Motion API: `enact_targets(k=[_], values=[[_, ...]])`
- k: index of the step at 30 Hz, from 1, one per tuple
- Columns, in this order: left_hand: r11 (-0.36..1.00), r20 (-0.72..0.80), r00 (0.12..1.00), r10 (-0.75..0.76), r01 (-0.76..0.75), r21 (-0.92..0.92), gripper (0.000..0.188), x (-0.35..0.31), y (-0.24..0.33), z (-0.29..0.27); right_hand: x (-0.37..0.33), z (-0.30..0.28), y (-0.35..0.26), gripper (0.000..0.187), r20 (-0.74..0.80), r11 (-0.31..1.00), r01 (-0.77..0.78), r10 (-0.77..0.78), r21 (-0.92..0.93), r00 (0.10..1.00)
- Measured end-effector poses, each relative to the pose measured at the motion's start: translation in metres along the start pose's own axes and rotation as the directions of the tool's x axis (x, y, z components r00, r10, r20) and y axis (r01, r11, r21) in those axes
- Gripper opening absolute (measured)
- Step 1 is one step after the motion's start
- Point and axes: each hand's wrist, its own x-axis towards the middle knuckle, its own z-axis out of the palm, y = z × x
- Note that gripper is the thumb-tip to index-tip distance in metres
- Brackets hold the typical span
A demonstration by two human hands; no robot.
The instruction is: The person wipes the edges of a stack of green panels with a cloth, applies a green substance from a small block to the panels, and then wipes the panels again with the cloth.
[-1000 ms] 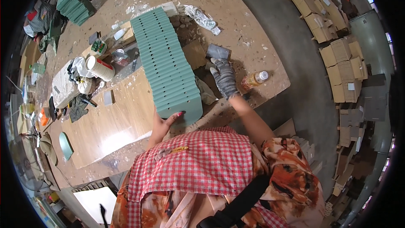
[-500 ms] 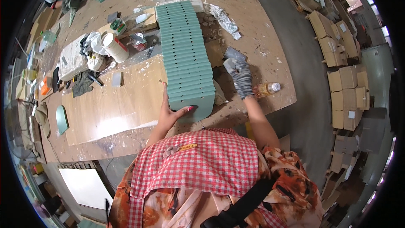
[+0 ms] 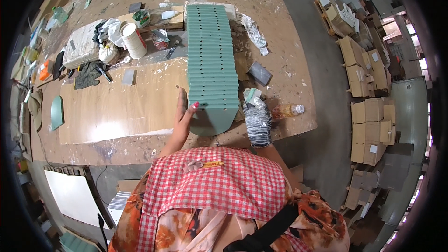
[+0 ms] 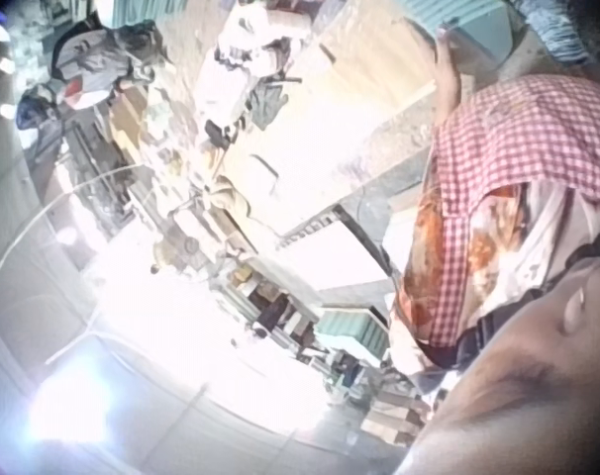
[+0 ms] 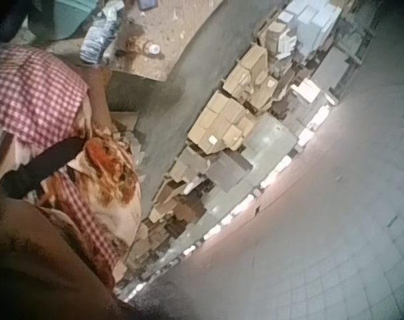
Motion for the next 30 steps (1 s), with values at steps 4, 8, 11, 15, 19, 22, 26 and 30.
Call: enact_targets(k=[4,8,11,15,19,22,26,30], values=[[0.999,-0.049,0.999,0.007,-0.004,0.051,0.072,0.006,-0.006,-0.006,-0.011,0.055,-0.050,0.028,0.016,0.978,-0.198,0.197,0.063,0.980],[0.996,-0.050,0.998,-0.024,0.020,-0.086,0.065,0.009,0.011,0.009,-0.023,0.059,-0.040,0.034,0.106,0.970,0.054,-0.029,-0.238,0.994],[1.000,-0.010,1.000,0.025,-0.025,0.005,0.063,0.016,-0.007,0.009,-0.021,0.043,-0.031,0.035,0.174,0.901,0.181,-0.120,-0.393,0.977],[1.000,-0.059,0.998,0.008,-0.006,0.030,0.064,0.006,-0.002,-0.006,-0.026,0.068,-0.040,0.036,0.185,0.948,0.120,-0.067,-0.294,0.980],[0.996,-0.011,0.999,-0.045,0.044,-0.074,0.066,0.012,0.006,0.005,-0.025,0.057,-0.051,0.038,0.177,0.958,0.149,-0.107,-0.245,0.978],[0.993,-0.016,0.995,-0.094,0.092,-0.080,0.074,0.006,0.014,0.001,-0.018,0.054,-0.063,0.039,0.151,0.985,0.053,-0.028,-0.165,0.988],[0.983,-0.019,0.998,0.061,-0.057,0.174,0.102,-0.003,-0.014,-0.007,-0.004,0.041,-0.079,0.045,0.357,0.775,0.490,-0.361,-0.398,0.861],[0.963,0.002,0.997,0.074,-0.072,0.259,0.111,-0.007,-0.025,-0.003,0.009,0.025,-0.092,0.049,0.614,0.393,0.734,-0.402,-0.554,0.679]])
